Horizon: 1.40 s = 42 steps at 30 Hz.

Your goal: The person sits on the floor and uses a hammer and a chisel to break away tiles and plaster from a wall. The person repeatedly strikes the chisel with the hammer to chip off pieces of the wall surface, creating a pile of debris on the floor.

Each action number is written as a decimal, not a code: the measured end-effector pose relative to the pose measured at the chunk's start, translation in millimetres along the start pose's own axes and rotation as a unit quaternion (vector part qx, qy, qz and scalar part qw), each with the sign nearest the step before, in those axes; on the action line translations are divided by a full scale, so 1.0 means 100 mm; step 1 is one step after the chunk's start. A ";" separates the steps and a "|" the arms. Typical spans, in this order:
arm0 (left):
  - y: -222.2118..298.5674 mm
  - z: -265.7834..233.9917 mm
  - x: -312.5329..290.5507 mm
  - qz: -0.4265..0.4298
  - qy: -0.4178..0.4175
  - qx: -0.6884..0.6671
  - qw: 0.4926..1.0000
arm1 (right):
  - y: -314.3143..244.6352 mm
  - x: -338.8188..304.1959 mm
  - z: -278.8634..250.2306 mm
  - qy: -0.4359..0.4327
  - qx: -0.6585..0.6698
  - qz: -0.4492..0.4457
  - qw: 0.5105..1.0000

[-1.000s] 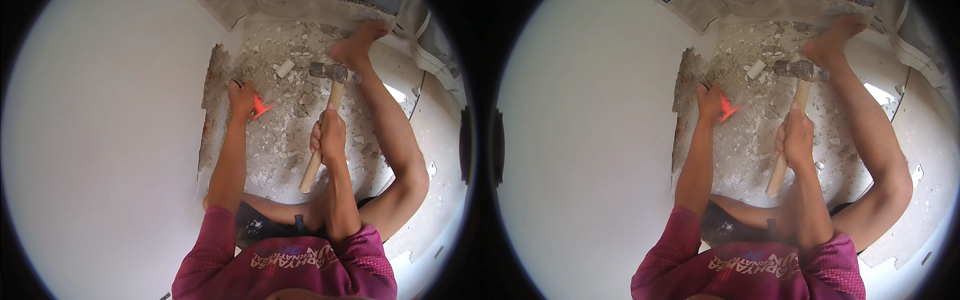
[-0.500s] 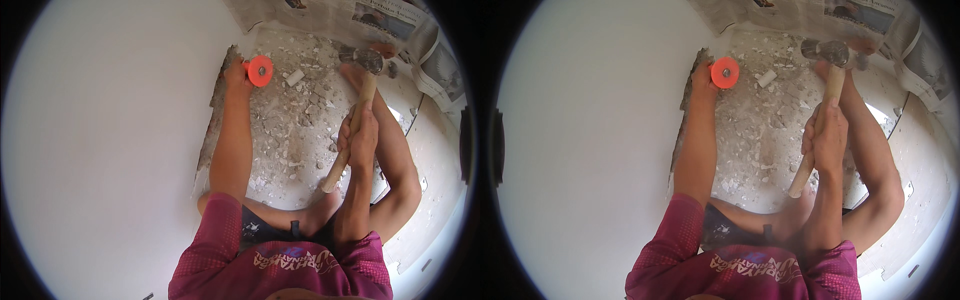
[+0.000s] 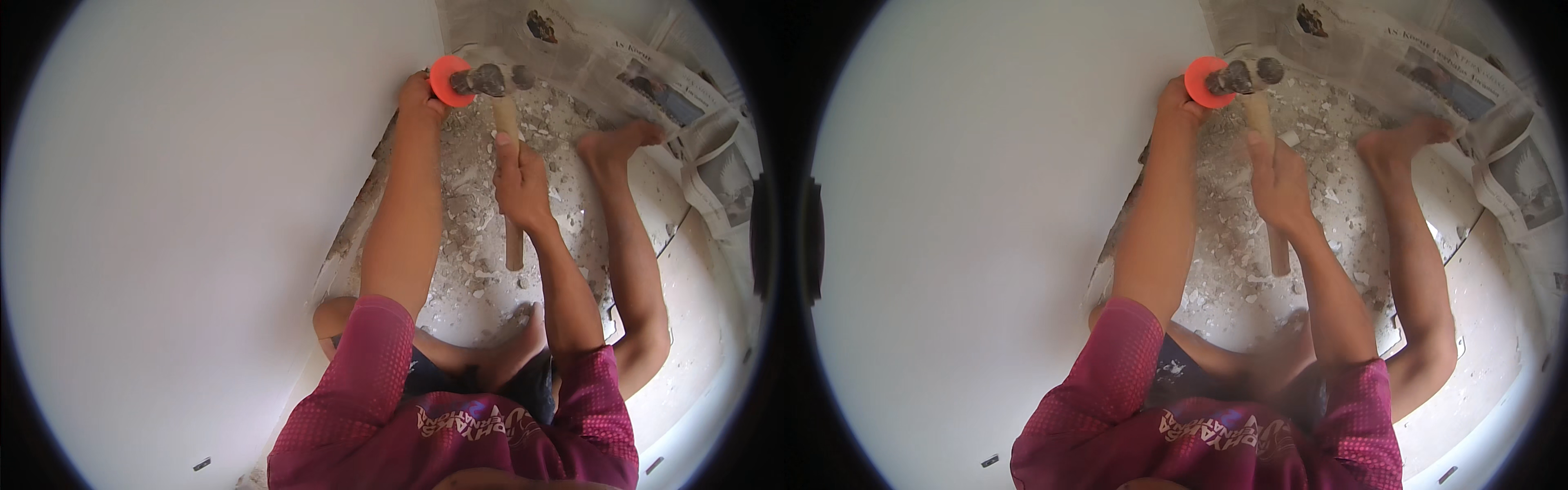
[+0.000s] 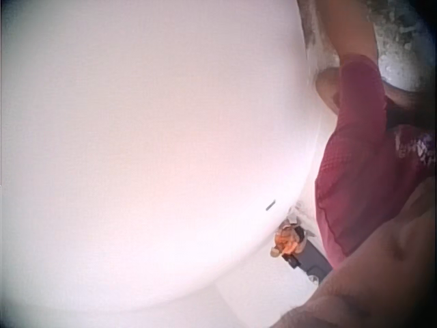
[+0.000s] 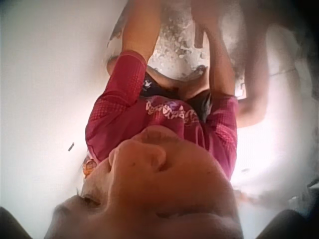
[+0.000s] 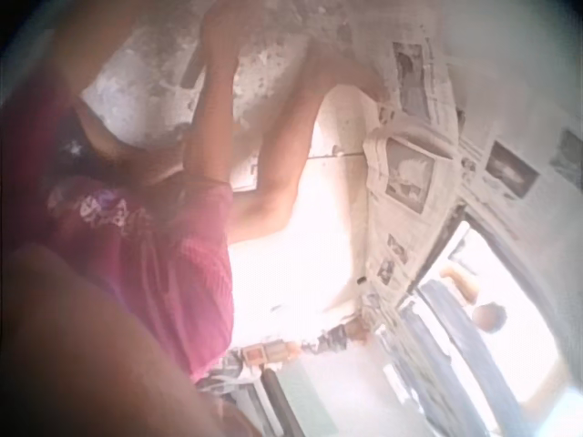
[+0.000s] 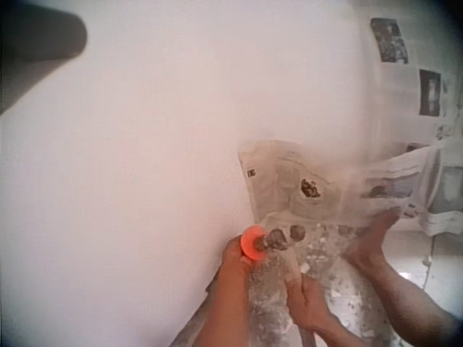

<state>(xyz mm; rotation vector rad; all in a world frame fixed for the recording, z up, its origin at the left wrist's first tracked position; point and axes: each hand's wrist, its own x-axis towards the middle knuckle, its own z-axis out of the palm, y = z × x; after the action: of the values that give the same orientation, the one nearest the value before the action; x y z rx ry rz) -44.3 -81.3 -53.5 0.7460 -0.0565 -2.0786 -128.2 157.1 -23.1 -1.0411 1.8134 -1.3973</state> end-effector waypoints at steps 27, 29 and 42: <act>-0.63 -0.32 -0.32 0.163 0.108 0.202 0.960 | 0.07 -0.54 -0.92 0.099 0.195 0.111 0.969; -0.51 -0.27 -0.18 0.166 0.093 0.197 0.962 | 0.05 -0.50 -0.95 0.101 0.193 0.102 0.970; -0.10 0.07 -0.07 0.068 -0.013 -0.010 0.998 | -0.67 0.08 -0.60 0.059 0.355 -0.333 0.872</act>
<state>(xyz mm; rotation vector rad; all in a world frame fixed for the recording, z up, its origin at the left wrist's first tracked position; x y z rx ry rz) -52.8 -71.3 -47.0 0.6841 -0.0982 -1.9575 -168.7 170.3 56.3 -1.2096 0.8341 -2.3299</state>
